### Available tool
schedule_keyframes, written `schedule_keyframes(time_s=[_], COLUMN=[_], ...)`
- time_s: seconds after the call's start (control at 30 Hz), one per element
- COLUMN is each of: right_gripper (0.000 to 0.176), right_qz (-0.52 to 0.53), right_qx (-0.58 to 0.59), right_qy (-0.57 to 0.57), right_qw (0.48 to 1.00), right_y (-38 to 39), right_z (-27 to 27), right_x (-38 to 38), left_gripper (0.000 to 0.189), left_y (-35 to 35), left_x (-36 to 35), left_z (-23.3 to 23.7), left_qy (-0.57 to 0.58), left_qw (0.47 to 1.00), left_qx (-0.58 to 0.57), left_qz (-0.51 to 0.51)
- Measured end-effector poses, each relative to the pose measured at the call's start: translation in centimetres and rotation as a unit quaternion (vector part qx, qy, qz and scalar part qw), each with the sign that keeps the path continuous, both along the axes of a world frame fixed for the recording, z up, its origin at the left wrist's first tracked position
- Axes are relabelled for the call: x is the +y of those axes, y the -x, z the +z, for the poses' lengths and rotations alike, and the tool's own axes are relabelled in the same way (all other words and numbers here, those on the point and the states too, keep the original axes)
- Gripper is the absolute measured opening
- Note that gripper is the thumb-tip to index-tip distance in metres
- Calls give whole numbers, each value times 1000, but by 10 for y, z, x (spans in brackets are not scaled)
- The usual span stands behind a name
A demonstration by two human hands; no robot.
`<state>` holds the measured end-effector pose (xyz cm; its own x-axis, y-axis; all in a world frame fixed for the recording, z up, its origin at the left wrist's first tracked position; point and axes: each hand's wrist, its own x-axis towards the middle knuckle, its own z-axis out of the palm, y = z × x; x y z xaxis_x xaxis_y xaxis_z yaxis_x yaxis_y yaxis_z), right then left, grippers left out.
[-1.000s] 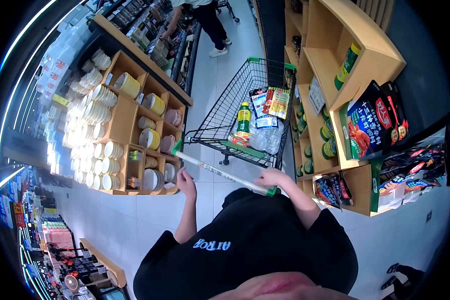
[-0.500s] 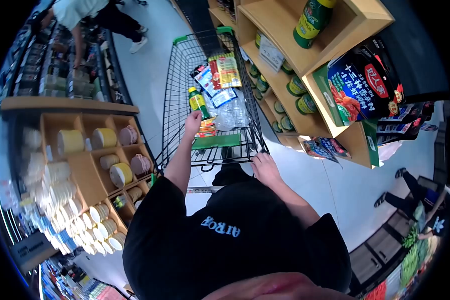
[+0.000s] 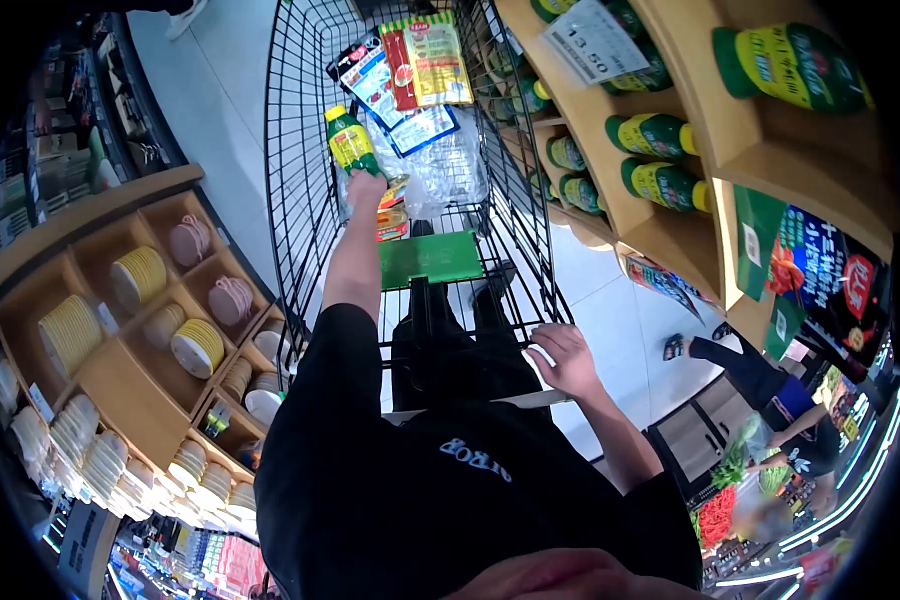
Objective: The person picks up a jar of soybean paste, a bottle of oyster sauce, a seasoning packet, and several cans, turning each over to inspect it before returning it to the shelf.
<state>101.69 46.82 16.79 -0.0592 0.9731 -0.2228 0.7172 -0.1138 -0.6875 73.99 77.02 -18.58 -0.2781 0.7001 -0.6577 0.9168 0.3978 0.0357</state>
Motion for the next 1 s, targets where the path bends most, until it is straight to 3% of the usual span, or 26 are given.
schedule_keyframes(time_s=[0.13,0.27,0.33,0.37,0.53,0.73,0.83,0.87,0.93,0.97,1.0], right_gripper=[15,17,18,18,19,14,10,9,8,7,7], right_qz=[-12,6,9,8,5,3,-8,-10,-14,-9,-9], right_qx=[23,-9,-15,-18,-20,-14,-2,-4,-8,-10,-14], right_qy=[23,28,37,41,33,28,24,21,13,2,0], right_qw=[999,1000,999,999,999,1000,1000,1000,1000,1000,1000], right_y=[-2,-2,-1,-1,-1,-2,-2,-1,0,-1,0], right_z=[-4,-5,-5,-4,-3,-1,0,0,-1,1,2], right_x=[-2,2,5,6,8,10,13,13,15,18,16], left_gripper=[84,99,102,106,123,121,117,109,98,85,87], left_y=[5,17,18,24,14,14,19,29,36,37,32], left_x=[10,11,20,19,28,37,40,43,55,59,64], left_z=[-41,-84,-78,-90,-61,-30,-29,-47,-34,-32,2], left_qy=[63,29,52,33,38,59,13,9,43,26,46], left_qw=[996,995,989,990,993,993,994,986,950,906,891], left_qx=[-8,14,-12,6,17,-20,-56,-98,-215,-274,-307], left_qz=[68,91,140,135,111,105,98,134,220,321,330])
